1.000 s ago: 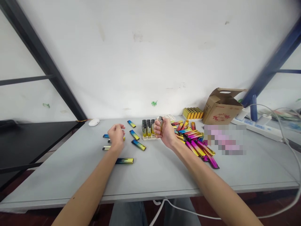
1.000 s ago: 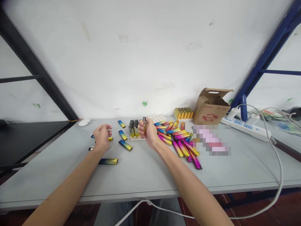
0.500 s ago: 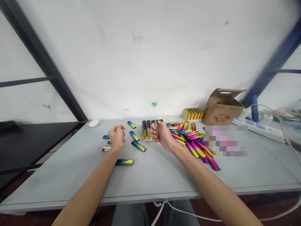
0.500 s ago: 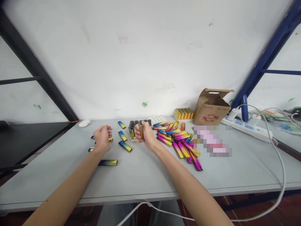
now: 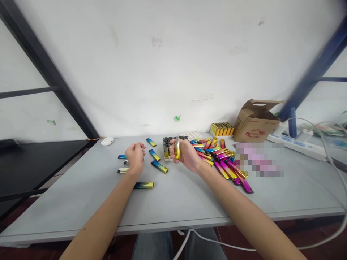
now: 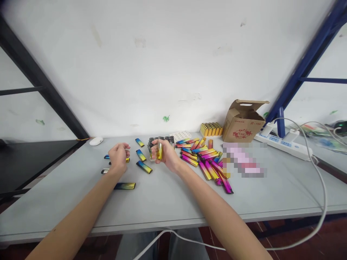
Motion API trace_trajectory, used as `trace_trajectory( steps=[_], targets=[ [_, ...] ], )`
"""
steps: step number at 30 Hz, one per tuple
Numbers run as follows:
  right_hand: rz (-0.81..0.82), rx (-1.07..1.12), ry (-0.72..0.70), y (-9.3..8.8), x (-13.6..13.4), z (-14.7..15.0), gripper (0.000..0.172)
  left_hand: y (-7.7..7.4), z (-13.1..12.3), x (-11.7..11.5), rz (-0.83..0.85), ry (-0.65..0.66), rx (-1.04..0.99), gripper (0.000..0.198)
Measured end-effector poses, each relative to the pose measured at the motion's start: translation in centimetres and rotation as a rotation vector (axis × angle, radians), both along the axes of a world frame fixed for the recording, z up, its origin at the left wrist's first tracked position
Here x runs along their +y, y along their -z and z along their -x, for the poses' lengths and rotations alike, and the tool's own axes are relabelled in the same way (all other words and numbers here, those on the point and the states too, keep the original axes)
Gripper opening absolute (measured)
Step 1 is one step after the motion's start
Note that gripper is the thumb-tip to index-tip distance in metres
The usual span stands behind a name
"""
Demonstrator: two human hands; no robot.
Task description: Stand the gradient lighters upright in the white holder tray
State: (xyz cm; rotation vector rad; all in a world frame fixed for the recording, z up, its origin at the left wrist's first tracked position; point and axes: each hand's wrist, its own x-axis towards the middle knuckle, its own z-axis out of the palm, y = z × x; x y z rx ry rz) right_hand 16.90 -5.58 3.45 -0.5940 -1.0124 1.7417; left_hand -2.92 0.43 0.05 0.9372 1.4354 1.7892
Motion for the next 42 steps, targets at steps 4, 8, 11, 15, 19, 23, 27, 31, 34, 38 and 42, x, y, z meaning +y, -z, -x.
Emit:
trace_trajectory(
  steps=[4,8,11,15,19,23,27,31,34,38,42],
  targets=[
    [0.038,0.012,-0.103,0.2,0.1,-0.3,0.019,0.1,0.0,0.0,0.0,-0.002,0.005,0.013],
    [0.044,0.061,-0.116,0.0,0.2,-0.5,0.018,0.0,0.0,0.0,0.002,0.002,0.003,0.013],
    [0.032,0.05,-0.076,-0.5,0.1,-0.8,0.019,-0.1,-0.1,-0.1,0.005,0.011,0.004,0.013],
    [-0.093,-0.089,0.12,-1.1,0.3,-1.5,0.02,-0.2,-0.1,-0.3,0.013,0.007,-0.003,0.013],
    [-0.304,-0.397,0.447,-1.1,0.7,-2.2,0.025,-0.3,-0.1,-0.3,0.016,0.002,-0.002,0.014],
    [-0.45,-0.637,0.441,-0.8,0.8,-2.4,0.028,-0.3,-0.1,-0.4,0.009,0.008,0.021,0.013],
    [-0.537,-0.796,0.418,0.0,1.2,-2.6,0.031,-0.3,-0.1,-0.3,0.01,0.003,0.038,0.013],
    [-0.58,-0.936,0.522,0.9,1.9,-2.9,0.026,-0.3,-0.1,-0.3,0.004,-0.001,0.065,0.012],
    [-0.642,-1.016,0.532,1.5,2.2,-3.0,0.02,-0.3,-0.2,-1.0,-0.071,-0.012,0.202,0.011],
    [-0.766,-1.138,0.533,2.0,2.2,-2.7,0.018,0.0,-0.7,-2.3,-0.244,0.06,0.717,0.017],
    [-0.78,-1.206,0.534,2.0,2.0,-2.5,0.024,0.7,-1.2,-2.5,-0.211,0.199,1.051,0.018]
  ],
)
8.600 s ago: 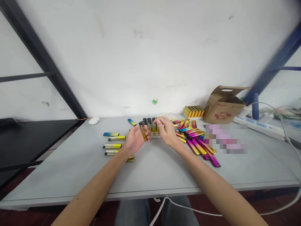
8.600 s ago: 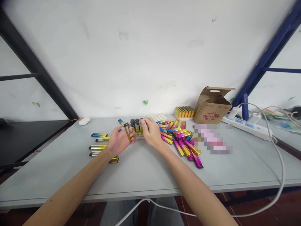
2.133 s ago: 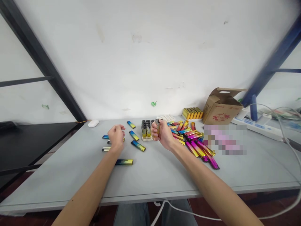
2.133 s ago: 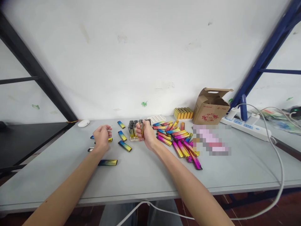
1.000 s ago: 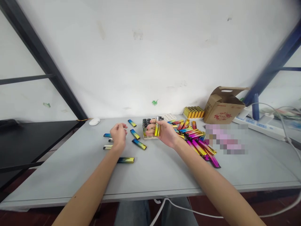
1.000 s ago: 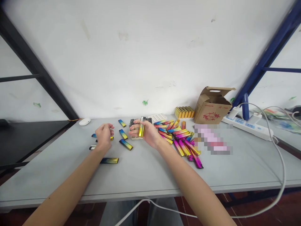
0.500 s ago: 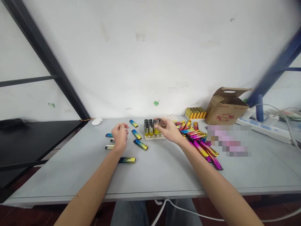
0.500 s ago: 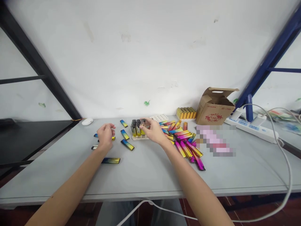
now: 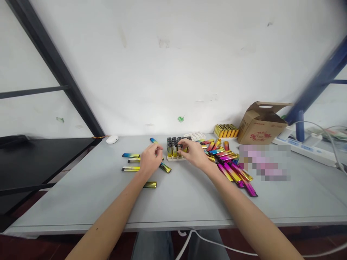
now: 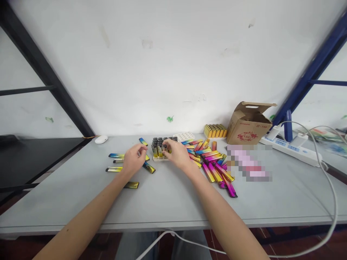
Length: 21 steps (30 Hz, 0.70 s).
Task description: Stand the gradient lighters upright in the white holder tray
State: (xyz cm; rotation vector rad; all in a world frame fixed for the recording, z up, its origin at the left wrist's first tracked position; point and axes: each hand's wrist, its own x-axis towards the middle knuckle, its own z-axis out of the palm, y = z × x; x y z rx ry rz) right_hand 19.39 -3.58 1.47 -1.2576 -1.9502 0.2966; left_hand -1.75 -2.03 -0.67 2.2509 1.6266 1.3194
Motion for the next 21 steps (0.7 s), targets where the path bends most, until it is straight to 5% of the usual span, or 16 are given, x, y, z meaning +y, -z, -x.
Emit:
trace_trajectory(
  steps=[8,13,17,21],
  targets=[
    [0.005,-0.048,0.017,0.0,-0.4,0.0,0.018,1.0,0.3,0.8,0.18,-0.022,0.288,0.028],
    [-0.216,-0.204,0.105,0.2,-0.3,-0.1,0.019,1.1,-0.2,-0.2,0.274,-0.167,0.487,0.045],
    [-0.367,-0.275,0.166,0.6,0.1,-0.2,0.018,0.8,-0.8,-1.4,0.341,-0.344,0.477,0.053],
    [-0.365,-0.239,0.154,0.7,0.1,0.0,0.017,0.1,-1.4,-2.3,0.402,-0.333,0.456,0.054]
  ],
)
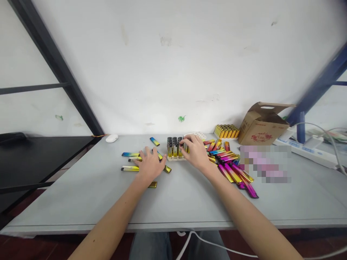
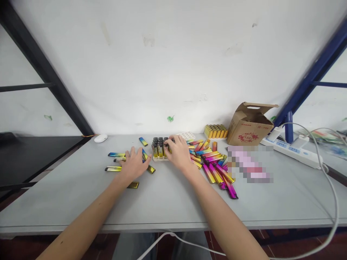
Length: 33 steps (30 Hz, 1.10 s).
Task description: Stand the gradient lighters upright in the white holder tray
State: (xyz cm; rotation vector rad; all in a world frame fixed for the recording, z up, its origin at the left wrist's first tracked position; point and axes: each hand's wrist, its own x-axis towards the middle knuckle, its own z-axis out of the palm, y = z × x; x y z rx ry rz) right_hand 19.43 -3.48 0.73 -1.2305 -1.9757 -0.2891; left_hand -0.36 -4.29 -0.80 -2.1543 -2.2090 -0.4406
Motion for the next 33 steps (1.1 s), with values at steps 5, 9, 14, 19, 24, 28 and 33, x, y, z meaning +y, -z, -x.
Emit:
trace_trajectory(
  steps=[5,9,14,19,24,28,33],
  targets=[
    [0.024,0.059,-0.022,-0.2,-0.4,0.3,0.018,-1.1,0.0,0.0,-0.108,0.068,-0.08,0.046],
    [0.05,0.089,-0.036,-0.3,-0.4,0.3,0.019,-1.2,1.2,0.9,-0.13,0.133,-0.009,0.044],
    [0.061,0.112,-0.049,-0.4,-0.4,0.2,0.018,-0.2,3.0,2.0,-0.017,0.146,0.142,0.042],
    [0.043,0.139,-0.064,-0.3,-0.2,0.0,0.017,0.0,3.5,2.4,-0.017,0.145,0.158,0.044],
    [0.002,0.18,-0.084,-0.7,-0.4,0.1,0.017,-0.4,3.4,2.5,-0.213,0.17,0.062,0.033],
    [-0.043,0.194,-0.123,-1.1,-1.2,0.9,0.023,-1.1,2.7,2.1,-0.643,0.262,-0.212,0.031],
    [-0.18,0.143,-0.183,-0.8,-1.7,1.9,0.044,-1.5,1.2,1.2,-1.042,0.469,-0.401,0.038]
  ],
)
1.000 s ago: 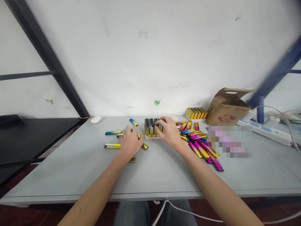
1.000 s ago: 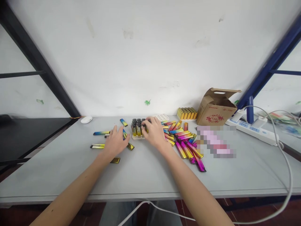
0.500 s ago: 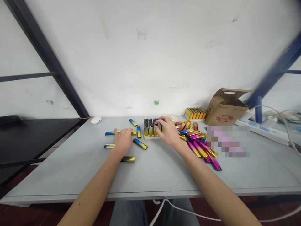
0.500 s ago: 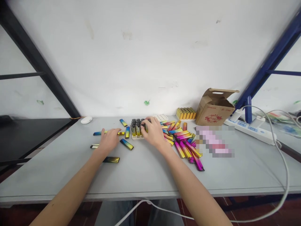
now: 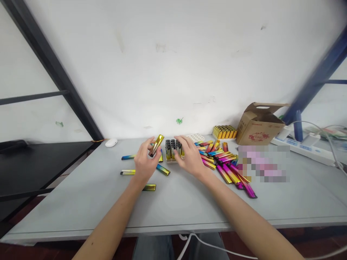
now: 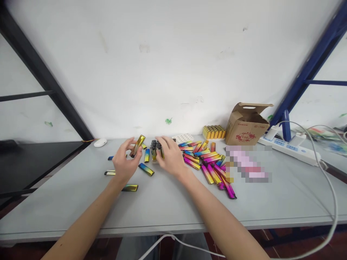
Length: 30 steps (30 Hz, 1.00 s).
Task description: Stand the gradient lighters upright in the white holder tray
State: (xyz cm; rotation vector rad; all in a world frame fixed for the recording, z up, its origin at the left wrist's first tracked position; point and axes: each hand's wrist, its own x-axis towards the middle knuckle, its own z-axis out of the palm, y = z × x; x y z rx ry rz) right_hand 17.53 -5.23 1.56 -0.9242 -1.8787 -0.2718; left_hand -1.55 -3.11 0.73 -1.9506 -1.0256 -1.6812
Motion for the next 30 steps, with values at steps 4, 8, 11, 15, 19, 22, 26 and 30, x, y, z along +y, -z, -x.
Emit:
trace_trajectory(
  steps=[4,8,11,15,19,22,26,30],
  targets=[
    [-0.099,-0.092,0.007,0.4,0.2,0.3,0.043,0.7,-1.0,-0.6,0.14,0.186,0.033,0.043],
    [-0.129,-0.127,0.022,0.5,0.5,0.1,0.024,1.0,-1.3,-1.0,0.27,0.284,-0.023,0.062],
    [-0.108,-0.105,0.052,0.3,0.8,-0.5,0.017,0.6,-1.2,-1.0,0.269,0.289,-0.005,0.054],
    [-0.087,-0.035,0.117,-0.1,1.1,-1.4,0.016,-0.1,-0.8,-0.7,0.188,0.26,0.069,0.016],
    [-0.047,-0.07,0.099,0.0,1.1,-1.1,0.019,-0.2,-0.9,-0.6,0.168,0.303,0.071,0.014],
    [0.021,-0.124,0.045,0.4,0.9,-0.4,0.028,-0.1,-1.1,-0.7,0.13,0.366,0.077,0.017],
    [0.1,-0.117,-0.022,0.8,0.7,0.1,0.032,0.3,-1.5,-1.0,0.106,0.414,0.123,0.021],
    [0.237,-0.02,-0.099,0.5,0.4,-0.1,0.029,0.3,-1.4,-1.2,0.159,0.38,0.11,0.028]
  ],
)
